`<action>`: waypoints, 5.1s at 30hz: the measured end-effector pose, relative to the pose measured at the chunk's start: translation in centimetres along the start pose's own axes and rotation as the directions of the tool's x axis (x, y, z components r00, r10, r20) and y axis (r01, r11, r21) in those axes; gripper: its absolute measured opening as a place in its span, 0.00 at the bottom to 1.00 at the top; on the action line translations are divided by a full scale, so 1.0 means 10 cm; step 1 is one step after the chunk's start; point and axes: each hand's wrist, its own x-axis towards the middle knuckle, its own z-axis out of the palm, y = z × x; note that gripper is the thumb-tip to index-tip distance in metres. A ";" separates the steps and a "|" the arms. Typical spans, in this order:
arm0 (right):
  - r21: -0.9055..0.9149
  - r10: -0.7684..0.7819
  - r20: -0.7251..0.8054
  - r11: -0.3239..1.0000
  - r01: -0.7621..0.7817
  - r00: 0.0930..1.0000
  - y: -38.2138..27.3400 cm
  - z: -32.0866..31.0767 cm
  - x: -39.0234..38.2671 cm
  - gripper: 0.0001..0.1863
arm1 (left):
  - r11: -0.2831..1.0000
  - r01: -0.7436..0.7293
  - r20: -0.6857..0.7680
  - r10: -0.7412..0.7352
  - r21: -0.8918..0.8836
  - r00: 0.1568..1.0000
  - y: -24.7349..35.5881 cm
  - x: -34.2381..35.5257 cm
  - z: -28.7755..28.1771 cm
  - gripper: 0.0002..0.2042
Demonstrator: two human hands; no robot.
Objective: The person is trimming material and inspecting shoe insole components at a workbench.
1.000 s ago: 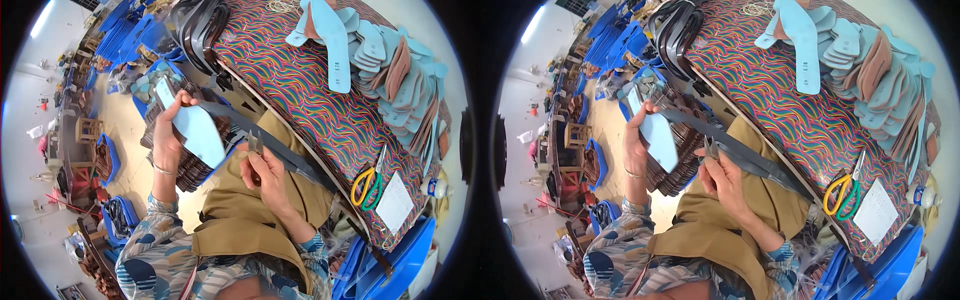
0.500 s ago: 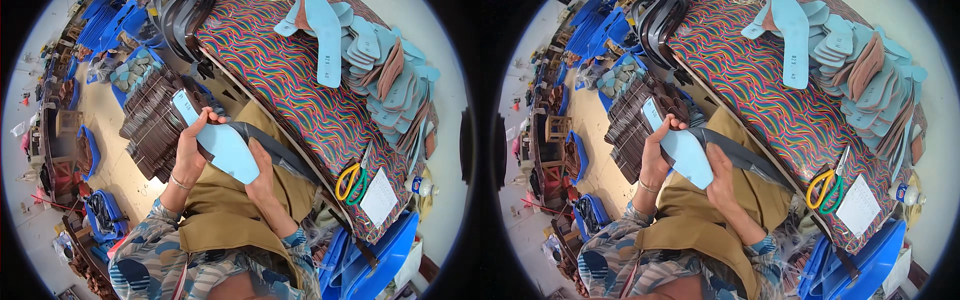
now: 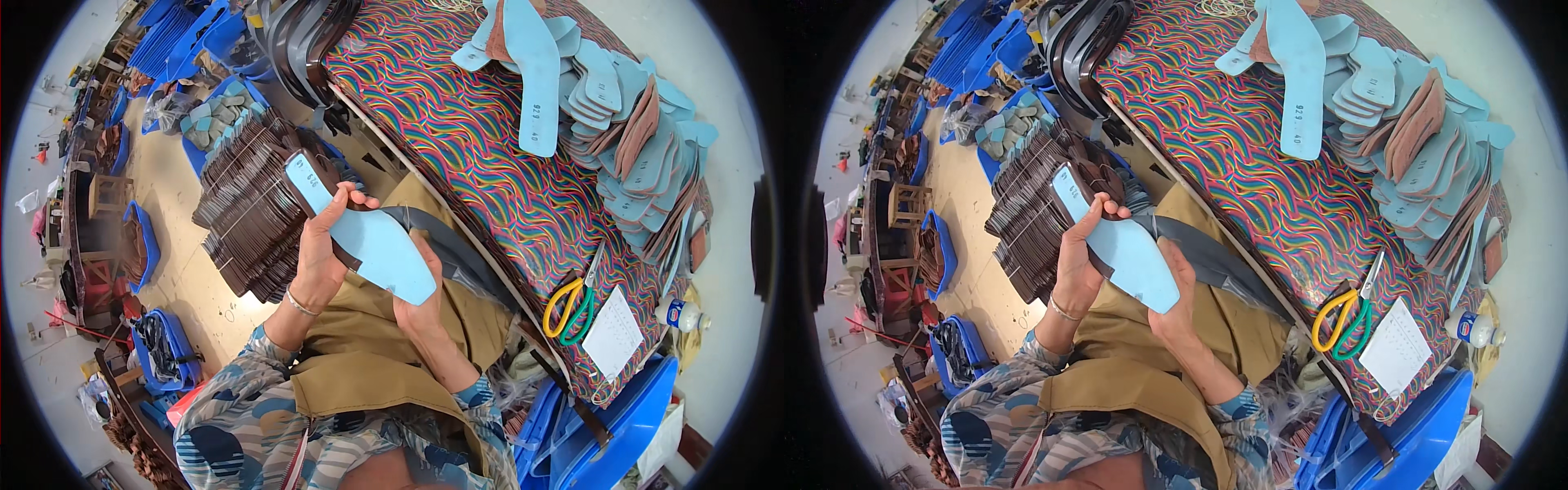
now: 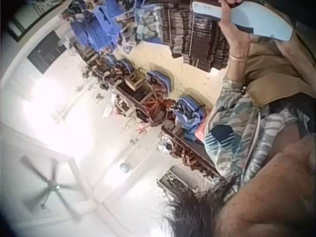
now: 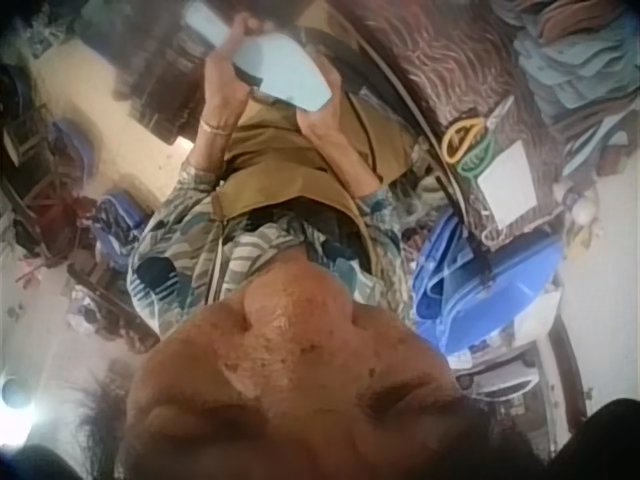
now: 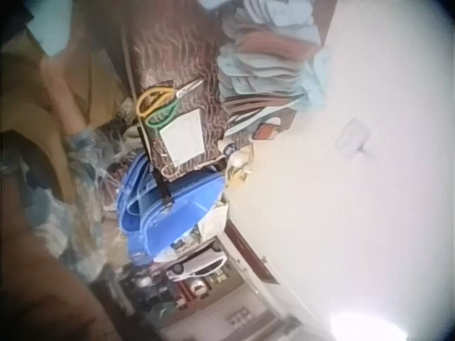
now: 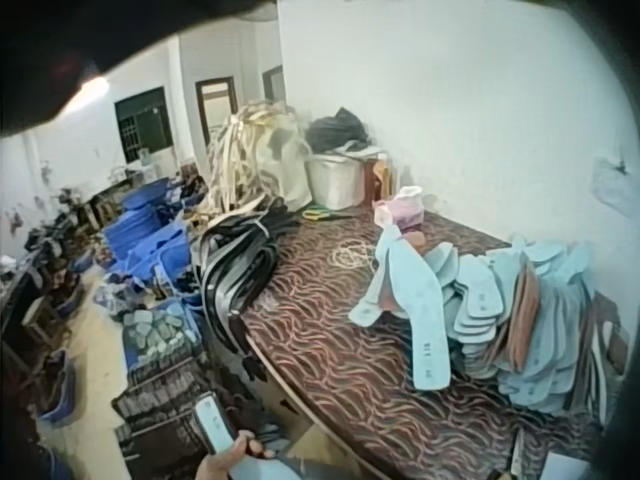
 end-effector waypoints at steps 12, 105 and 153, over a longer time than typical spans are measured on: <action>-0.088 -0.125 0.019 0.988 0.126 0.992 -0.04 -0.07 0.14 0.08 | 0.999 -0.037 0.044 0.036 0.019 0.998 -0.01 0.05 0.00 0.08; -0.544 -0.467 0.274 0.646 0.536 0.841 -1.43 -0.05 0.30 0.12 | 0.728 0.124 0.471 -0.553 0.674 0.688 -0.27 0.18 0.82 0.28; -0.929 -0.390 0.267 -0.347 0.128 0.881 -0.85 -1.50 -0.51 0.15 | 0.050 -0.751 0.737 0.162 0.658 0.656 -0.09 0.88 0.31 0.07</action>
